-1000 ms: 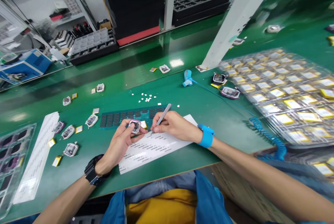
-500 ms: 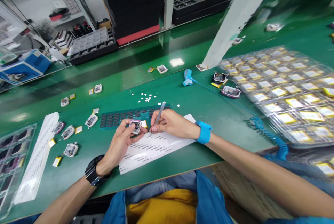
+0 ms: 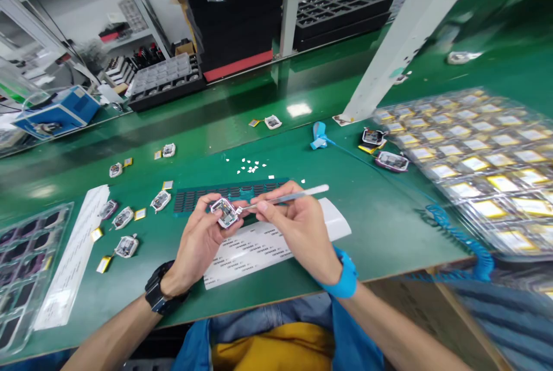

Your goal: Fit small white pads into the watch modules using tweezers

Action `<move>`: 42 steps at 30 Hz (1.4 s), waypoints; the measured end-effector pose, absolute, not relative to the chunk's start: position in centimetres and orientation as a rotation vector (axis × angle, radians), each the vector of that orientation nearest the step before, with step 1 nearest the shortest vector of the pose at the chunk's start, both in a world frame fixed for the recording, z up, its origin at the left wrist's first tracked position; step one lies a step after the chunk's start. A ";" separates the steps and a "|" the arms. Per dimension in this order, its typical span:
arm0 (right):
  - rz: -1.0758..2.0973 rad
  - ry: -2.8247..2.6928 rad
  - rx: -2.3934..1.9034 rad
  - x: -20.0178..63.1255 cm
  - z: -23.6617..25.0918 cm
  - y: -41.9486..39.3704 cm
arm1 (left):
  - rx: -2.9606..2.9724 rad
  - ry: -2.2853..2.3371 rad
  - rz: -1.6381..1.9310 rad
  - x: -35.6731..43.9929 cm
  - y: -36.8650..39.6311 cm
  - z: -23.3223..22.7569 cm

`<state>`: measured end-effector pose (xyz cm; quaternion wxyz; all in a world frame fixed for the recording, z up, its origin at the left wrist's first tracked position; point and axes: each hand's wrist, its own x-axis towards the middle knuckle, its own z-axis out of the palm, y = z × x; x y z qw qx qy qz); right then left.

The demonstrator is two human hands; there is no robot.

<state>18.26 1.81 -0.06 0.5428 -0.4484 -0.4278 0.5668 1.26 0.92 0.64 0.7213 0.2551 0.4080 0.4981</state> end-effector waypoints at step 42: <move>1.204 -1.703 -1.093 17.8 -1.4 8.8 | 1.204 1.246 1.205 -1.4 4.3 -3.4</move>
